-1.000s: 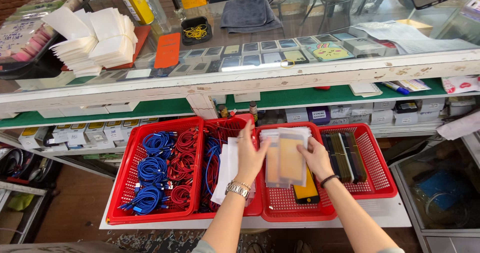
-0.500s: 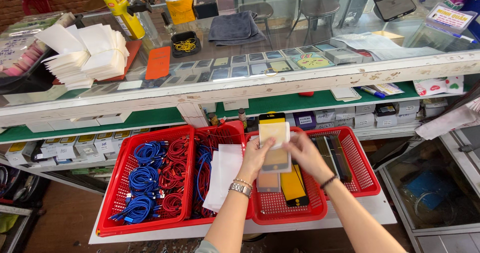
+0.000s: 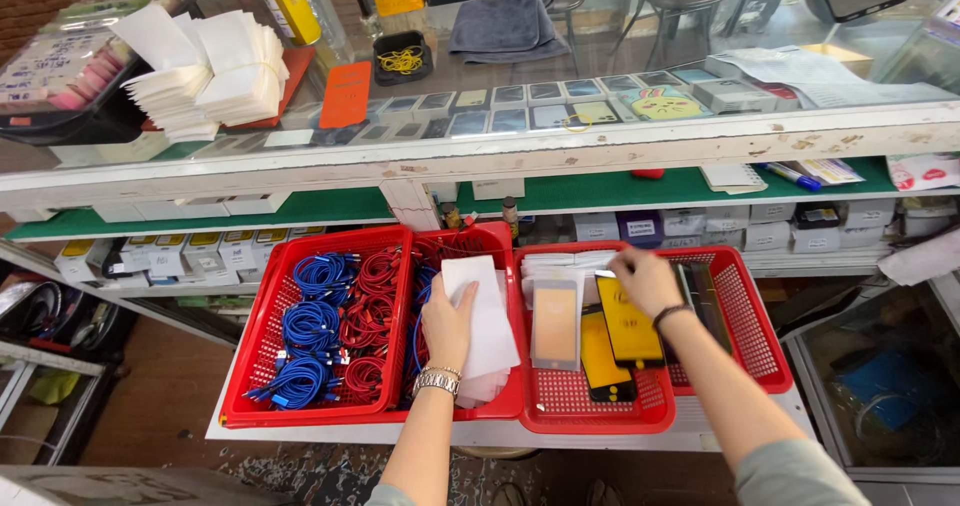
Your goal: The person picks up phones one at a time from a red basket and slides each into a clear plastic sleeve, placing the sleeved phones into an adjacent basket. They handle yellow-cased and black phones and press the sleeves closed, working through a stack of plastic sleeves on the counter.
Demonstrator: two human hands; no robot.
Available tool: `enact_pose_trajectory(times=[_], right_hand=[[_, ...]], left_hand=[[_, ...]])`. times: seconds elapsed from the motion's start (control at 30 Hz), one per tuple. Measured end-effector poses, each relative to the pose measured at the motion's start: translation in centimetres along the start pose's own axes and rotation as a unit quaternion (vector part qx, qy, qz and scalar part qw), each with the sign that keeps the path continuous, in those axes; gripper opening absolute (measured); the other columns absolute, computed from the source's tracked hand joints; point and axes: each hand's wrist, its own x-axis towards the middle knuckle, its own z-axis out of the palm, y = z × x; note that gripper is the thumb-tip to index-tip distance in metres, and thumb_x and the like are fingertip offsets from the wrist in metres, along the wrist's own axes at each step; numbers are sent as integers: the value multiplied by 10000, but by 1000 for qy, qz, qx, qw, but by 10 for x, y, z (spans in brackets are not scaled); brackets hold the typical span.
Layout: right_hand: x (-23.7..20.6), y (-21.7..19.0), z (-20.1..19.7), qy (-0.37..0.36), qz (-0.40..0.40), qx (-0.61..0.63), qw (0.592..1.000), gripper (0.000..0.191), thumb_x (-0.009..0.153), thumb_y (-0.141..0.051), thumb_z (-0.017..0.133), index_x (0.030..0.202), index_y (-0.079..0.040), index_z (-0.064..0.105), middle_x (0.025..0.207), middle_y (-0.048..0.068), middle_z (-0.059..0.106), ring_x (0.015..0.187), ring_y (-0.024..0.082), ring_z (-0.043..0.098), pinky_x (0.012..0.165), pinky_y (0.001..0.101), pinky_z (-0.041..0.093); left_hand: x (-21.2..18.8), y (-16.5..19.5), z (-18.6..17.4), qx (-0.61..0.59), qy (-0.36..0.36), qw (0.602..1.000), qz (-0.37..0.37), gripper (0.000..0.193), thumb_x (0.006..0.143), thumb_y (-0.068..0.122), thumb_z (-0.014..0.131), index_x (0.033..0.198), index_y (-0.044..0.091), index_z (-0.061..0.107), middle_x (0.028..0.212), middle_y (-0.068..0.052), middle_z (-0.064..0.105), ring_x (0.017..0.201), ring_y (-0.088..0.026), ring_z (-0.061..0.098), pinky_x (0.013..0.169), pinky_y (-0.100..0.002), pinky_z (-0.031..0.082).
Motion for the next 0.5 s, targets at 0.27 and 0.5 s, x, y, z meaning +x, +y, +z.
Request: enact_pose_trajectory(times=[0.27, 0.5], right_hand=[[-47, -35, 60, 5, 49, -146, 988, 478, 835, -413, 742, 1117, -42, 635, 1125, 199, 690, 1056, 397, 686, 903, 450, 557], [-66, -41, 90, -93, 161, 86, 979, 603, 794, -475, 780, 1216, -59, 672, 1151, 204, 741, 1089, 359, 710, 934, 429, 560]], left_hand=[[-6, 20, -7, 221, -43, 970, 95, 1032, 788, 339, 797, 1584, 67, 200, 1427, -223, 478, 1285, -380, 484, 1013, -471, 433], [-16, 37, 22, 113, -49, 978, 166, 894, 875, 262, 734, 1575, 46, 222, 1521, -242, 412, 1408, -401, 378, 1146, -507, 311]])
